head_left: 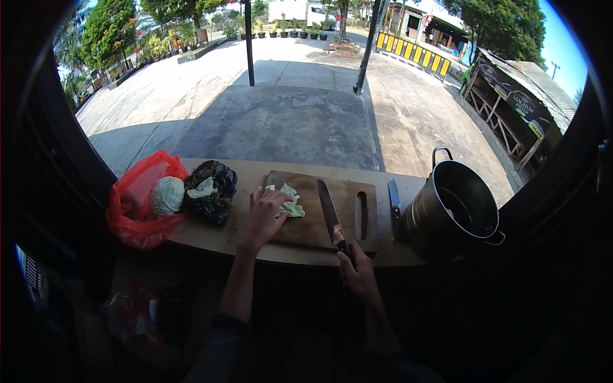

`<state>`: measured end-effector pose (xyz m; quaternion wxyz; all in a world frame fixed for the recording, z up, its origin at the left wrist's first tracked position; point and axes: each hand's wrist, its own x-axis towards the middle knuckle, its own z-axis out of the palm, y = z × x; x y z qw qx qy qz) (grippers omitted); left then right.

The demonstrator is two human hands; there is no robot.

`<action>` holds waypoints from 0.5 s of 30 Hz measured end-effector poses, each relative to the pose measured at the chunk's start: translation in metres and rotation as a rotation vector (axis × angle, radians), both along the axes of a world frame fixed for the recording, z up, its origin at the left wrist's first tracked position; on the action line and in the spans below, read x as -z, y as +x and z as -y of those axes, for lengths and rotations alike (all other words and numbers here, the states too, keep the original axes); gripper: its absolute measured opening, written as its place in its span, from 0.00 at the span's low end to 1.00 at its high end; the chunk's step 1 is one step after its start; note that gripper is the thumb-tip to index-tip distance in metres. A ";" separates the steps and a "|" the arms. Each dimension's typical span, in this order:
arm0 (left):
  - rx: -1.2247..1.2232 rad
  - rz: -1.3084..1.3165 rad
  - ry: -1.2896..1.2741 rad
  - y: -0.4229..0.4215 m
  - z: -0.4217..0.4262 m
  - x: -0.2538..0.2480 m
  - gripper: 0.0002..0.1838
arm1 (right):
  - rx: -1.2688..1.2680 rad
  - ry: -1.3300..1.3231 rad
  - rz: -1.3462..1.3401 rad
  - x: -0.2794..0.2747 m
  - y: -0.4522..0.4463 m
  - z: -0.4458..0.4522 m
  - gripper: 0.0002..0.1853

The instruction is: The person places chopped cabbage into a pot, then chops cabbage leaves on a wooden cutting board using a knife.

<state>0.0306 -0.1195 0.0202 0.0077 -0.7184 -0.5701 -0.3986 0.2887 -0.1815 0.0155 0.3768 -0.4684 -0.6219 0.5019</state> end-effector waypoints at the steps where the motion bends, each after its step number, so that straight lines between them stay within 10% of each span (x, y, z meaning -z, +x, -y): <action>1: 0.027 -0.080 -0.080 -0.001 -0.002 0.005 0.07 | 0.005 -0.011 0.002 0.000 0.002 0.002 0.08; 9: -0.029 -0.309 -0.184 0.018 -0.012 -0.001 0.05 | 0.016 -0.027 0.009 -0.001 0.010 -0.001 0.10; 15: -0.044 0.033 -0.206 0.048 -0.019 -0.007 0.05 | 0.022 -0.034 0.000 0.001 0.012 -0.001 0.11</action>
